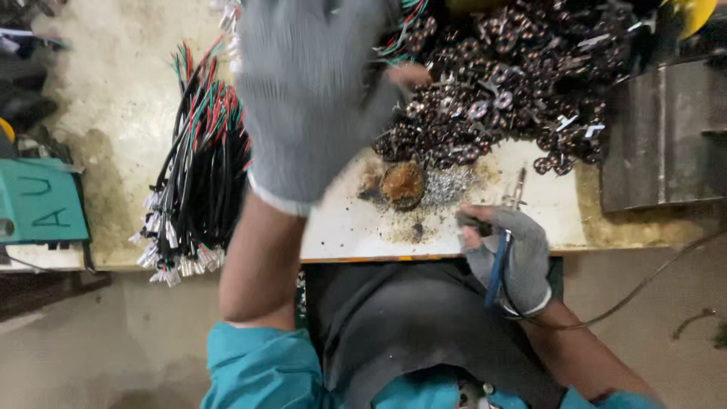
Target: The person solders red and green wire ends onto black lamp-holder components at a workbench. They dip each stripped wire end into rosin flux, hold the wire against the component terminal, and apply a soldering iron to tin the joint, placing finished assemblies with a growing pile of completed wire leads.
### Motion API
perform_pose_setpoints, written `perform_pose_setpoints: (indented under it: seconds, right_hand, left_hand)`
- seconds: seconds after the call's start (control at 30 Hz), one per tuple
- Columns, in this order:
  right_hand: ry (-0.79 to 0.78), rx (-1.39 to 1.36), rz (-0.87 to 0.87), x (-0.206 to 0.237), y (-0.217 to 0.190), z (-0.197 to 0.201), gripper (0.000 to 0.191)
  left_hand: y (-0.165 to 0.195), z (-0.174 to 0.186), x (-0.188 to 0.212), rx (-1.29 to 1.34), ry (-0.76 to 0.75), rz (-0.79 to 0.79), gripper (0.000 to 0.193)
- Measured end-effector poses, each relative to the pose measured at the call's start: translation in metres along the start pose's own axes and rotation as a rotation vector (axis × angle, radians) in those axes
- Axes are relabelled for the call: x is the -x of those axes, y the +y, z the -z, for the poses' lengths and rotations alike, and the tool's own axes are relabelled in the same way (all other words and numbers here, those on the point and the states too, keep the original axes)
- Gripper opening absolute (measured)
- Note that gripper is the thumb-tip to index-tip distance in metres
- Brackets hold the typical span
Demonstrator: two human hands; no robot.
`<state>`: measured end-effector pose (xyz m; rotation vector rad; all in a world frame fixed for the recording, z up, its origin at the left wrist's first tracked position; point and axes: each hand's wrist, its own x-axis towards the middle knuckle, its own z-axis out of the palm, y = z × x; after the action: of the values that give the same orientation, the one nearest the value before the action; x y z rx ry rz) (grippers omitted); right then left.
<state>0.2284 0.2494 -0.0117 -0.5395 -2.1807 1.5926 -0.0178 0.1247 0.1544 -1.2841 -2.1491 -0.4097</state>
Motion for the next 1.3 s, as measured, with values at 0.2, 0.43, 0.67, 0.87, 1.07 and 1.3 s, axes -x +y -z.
perform_pose_setpoints:
  seconds: [0.2, 0.43, 0.67, 0.87, 1.07, 1.3]
  right_hand:
    - [0.130, 0.806, 0.308, -0.033, 0.000, 0.059, 0.031]
    - [0.113, 0.868, 0.270, -0.046, 0.004, 0.062, 0.040]
    - [-0.057, 0.060, -0.060, -0.013, 0.023, 0.035, 0.044]
    - [-0.208, -0.200, -0.134, 0.046, 0.058, -0.021, 0.051]
    - [-0.196, -0.248, -0.054, 0.056, 0.077, -0.025, 0.059]
    - [-0.226, -0.263, 0.016, 0.067, 0.083, -0.018, 0.059]
  left_hand:
    - [0.069, -0.021, 0.146, 1.020, -0.400, -0.232, 0.027]
    - [0.080, -0.044, 0.200, 0.952, -0.507, 0.124, 0.018]
    - [0.091, -0.051, 0.207, 0.924, -0.510, 0.266, 0.045]
    - [0.086, -0.047, 0.197, 0.961, -0.463, 0.280, 0.036]
    - [0.088, -0.053, 0.206, 0.994, -0.488, 0.333, 0.029]
    - [0.097, -0.056, 0.212, 0.959, -0.488, 0.419, 0.025]
